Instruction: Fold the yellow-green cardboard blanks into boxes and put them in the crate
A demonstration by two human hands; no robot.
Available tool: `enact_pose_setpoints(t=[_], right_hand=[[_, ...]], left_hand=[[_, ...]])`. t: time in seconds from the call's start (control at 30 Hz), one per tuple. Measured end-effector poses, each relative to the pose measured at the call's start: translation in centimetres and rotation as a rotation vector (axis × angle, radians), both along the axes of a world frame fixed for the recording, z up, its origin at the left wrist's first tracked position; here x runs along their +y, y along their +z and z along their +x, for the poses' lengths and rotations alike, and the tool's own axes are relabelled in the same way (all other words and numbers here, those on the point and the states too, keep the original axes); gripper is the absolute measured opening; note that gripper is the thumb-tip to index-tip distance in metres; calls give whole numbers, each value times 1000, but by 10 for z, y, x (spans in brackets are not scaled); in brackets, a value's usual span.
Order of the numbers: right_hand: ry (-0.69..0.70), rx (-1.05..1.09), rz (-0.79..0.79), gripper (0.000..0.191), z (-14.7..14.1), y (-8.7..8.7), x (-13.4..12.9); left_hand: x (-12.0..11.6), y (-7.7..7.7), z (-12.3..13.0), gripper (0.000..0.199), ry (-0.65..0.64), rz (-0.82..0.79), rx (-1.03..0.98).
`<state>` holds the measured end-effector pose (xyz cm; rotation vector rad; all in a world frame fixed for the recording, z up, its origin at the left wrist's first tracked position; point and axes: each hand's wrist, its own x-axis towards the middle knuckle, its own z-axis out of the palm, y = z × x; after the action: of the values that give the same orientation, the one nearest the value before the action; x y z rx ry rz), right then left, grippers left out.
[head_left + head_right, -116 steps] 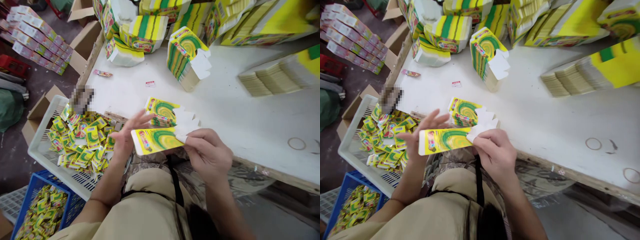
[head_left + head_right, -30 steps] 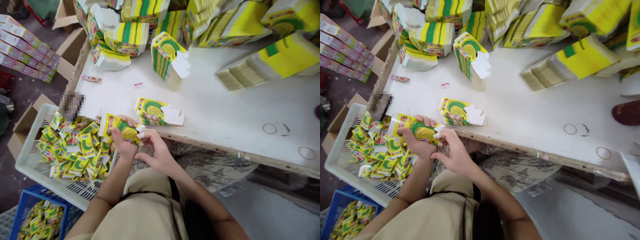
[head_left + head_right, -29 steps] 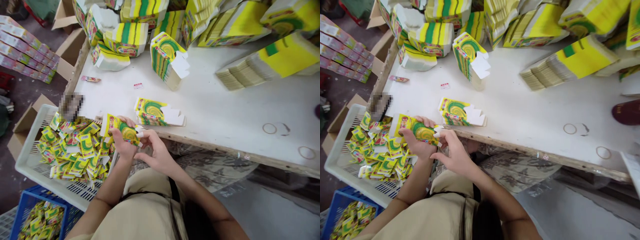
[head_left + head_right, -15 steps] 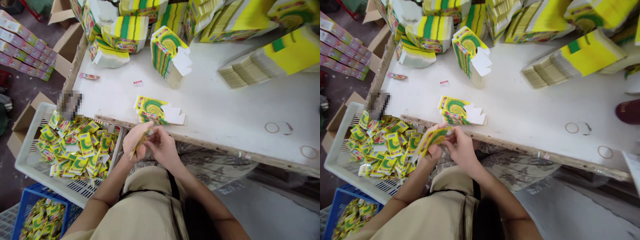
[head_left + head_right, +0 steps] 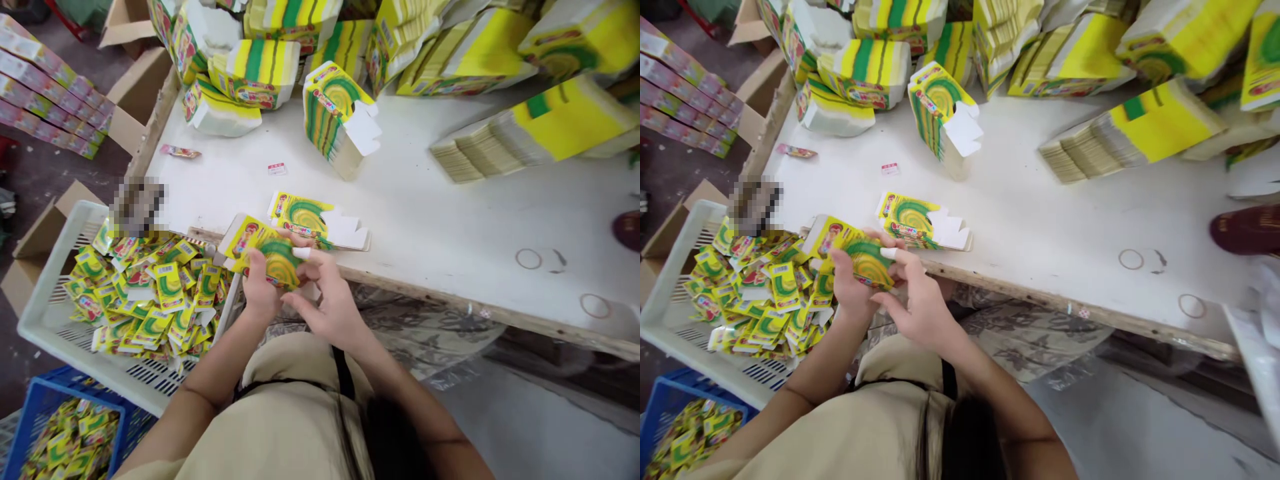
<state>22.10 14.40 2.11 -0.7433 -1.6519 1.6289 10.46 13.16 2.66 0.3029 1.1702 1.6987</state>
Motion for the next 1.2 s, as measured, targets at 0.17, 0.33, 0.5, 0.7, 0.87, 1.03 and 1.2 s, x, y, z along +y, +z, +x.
enact_pose_setpoints(t=[0.17, 0.33, 0.5, 0.7, 0.87, 1.03, 1.2], right_hand=[[14, -96, 125, 62, -6, -7, -3], [-126, -57, -26, 40, 4, -16, 12], [-123, -114, 222, 19, 15, 0, 21], [-136, -313, 538, 22, 41, 29, 32], [-125, -478, 894, 19, 43, 35, 30], [-177, -366, 864, 29, 32, 13, 21], [-331, -198, 292, 71, 26, -7, 15]], left_hand=[[4, -2, 1, 55, 42, 43, 160], [-4, -9, -10, 68, -185, 41, 437], [-8, -17, -20, 31, -45, 64, 482], [-18, 1, -50, 47, -141, 108, 510], [-20, 46, -66, 96, -471, 144, 924], [-18, 34, -38, 78, -891, -65, 1161], [-23, 5, -15, 72, -700, -168, 1251]])
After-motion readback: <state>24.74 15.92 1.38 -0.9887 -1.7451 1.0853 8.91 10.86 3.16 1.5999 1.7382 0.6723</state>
